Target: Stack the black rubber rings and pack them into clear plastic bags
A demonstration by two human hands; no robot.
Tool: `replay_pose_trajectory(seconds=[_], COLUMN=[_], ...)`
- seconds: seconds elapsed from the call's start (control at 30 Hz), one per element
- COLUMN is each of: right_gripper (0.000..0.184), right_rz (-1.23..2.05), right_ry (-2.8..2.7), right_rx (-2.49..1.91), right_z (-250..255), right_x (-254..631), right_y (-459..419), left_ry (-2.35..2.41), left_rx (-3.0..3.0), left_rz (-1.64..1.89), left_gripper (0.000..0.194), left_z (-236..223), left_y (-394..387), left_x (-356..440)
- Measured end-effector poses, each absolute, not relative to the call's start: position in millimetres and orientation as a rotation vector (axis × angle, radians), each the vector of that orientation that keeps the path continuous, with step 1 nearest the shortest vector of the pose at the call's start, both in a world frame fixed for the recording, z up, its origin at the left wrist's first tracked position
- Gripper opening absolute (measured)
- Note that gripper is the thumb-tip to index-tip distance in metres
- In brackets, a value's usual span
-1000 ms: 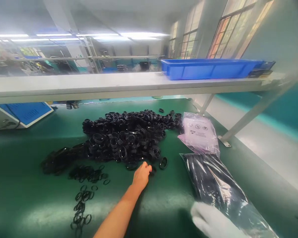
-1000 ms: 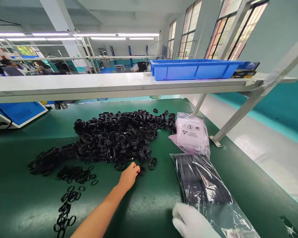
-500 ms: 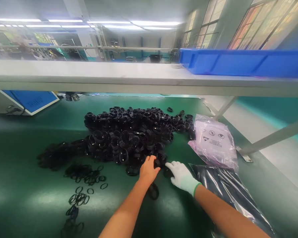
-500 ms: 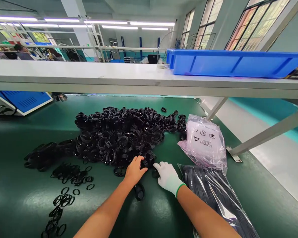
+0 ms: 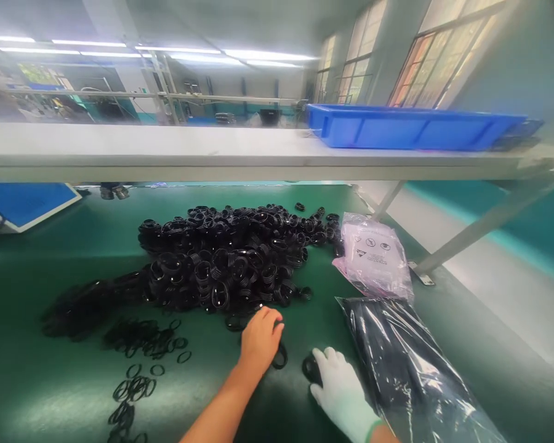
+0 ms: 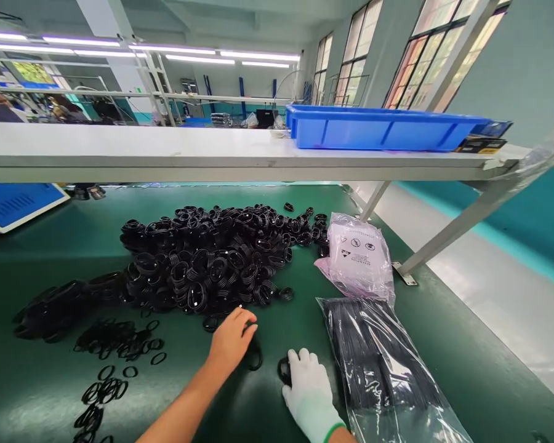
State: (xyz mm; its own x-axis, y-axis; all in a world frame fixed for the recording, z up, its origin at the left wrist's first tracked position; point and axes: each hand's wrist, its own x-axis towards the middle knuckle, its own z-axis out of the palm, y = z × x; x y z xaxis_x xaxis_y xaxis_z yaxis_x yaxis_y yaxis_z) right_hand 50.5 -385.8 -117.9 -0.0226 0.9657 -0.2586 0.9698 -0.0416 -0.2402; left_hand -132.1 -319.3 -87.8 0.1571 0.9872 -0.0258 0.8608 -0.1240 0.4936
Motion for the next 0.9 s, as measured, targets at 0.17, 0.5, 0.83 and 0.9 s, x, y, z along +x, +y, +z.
replay_pose_trajectory(seconds=[0.17,0.5,0.83,0.9], right_gripper=[0.052,0.07,0.053,0.051], right_rz=[-0.879,-2.754,-3.541,-3.542], right_ry=[2.104,1.62,1.253,1.223], right_rx=[2.325,2.466,1.346,1.222], right_z=[-115,-121,-80,-71], right_x=[70,116,82,75], right_y=[-383,-343,-362,-371], left_ry=[1.777,1.413,1.197,1.272], left_rx=[2.075,1.829,1.578,1.653], left_rz=[0.309,0.252,0.432,0.527], left_gripper=[0.021,0.019,0.01,0.018], left_z=[-96,-89,-50,-39], left_y=[-273,-290,-344,-350], left_x=[-48,-49,-86,-99])
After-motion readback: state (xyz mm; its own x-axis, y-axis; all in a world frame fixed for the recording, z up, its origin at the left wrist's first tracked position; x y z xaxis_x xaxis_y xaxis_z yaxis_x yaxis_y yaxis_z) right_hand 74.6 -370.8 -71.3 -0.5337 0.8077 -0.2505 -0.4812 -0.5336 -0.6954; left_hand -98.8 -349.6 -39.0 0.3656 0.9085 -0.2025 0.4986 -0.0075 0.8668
